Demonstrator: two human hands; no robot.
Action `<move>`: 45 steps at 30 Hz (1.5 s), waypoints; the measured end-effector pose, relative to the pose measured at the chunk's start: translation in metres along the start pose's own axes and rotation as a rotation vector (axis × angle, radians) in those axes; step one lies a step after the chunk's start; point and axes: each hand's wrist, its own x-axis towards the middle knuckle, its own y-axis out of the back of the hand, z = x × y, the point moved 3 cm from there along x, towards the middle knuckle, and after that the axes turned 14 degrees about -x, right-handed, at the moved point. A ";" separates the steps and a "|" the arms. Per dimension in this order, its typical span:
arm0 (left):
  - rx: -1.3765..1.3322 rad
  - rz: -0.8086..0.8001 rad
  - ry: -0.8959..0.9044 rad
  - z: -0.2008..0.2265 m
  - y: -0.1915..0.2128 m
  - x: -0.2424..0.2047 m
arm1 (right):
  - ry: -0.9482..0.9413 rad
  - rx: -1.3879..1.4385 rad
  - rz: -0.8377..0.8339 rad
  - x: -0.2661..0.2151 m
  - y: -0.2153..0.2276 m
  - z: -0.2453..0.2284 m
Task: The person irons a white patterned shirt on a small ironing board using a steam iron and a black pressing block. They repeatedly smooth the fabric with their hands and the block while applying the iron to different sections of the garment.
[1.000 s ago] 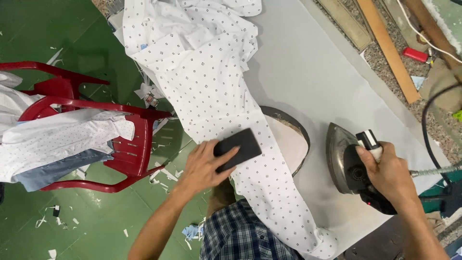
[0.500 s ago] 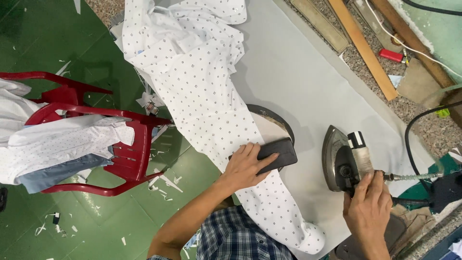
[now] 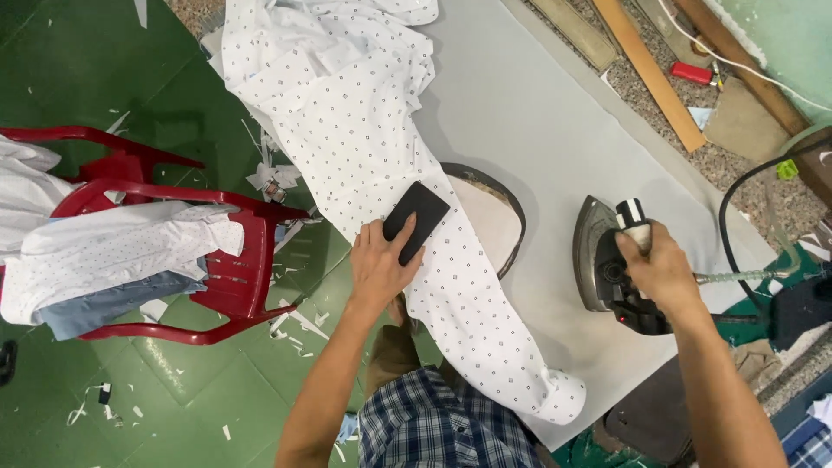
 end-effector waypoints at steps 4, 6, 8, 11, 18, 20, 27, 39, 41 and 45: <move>-0.037 0.071 0.073 -0.001 0.004 -0.017 | 0.113 -0.092 0.022 -0.041 0.005 -0.044; -0.054 0.140 0.061 -0.001 0.007 -0.025 | 0.223 -0.142 0.110 -0.072 0.007 -0.080; -0.040 0.135 0.105 0.000 0.008 -0.028 | 0.269 -0.324 0.013 -0.111 0.013 -0.134; -0.042 0.126 0.123 -0.002 0.005 -0.030 | 0.369 -0.381 0.002 -0.114 -0.015 -0.170; -0.057 0.087 0.148 -0.001 0.004 -0.033 | 0.357 -0.433 0.064 -0.086 -0.046 -0.200; -0.042 0.096 0.157 -0.002 0.003 -0.029 | 0.444 -0.490 0.198 -0.074 -0.050 -0.200; -0.103 0.099 0.180 0.003 0.011 -0.026 | 0.452 -0.519 0.273 -0.060 -0.058 -0.194; -0.048 0.120 0.119 0.001 0.010 -0.026 | 0.522 -0.500 0.255 -0.067 -0.052 -0.184; -0.084 0.110 0.133 0.001 0.008 -0.028 | 0.522 -0.494 0.251 -0.068 -0.051 -0.181; -0.062 0.148 0.083 -0.002 0.007 -0.027 | 0.544 -0.478 0.233 -0.064 -0.049 -0.168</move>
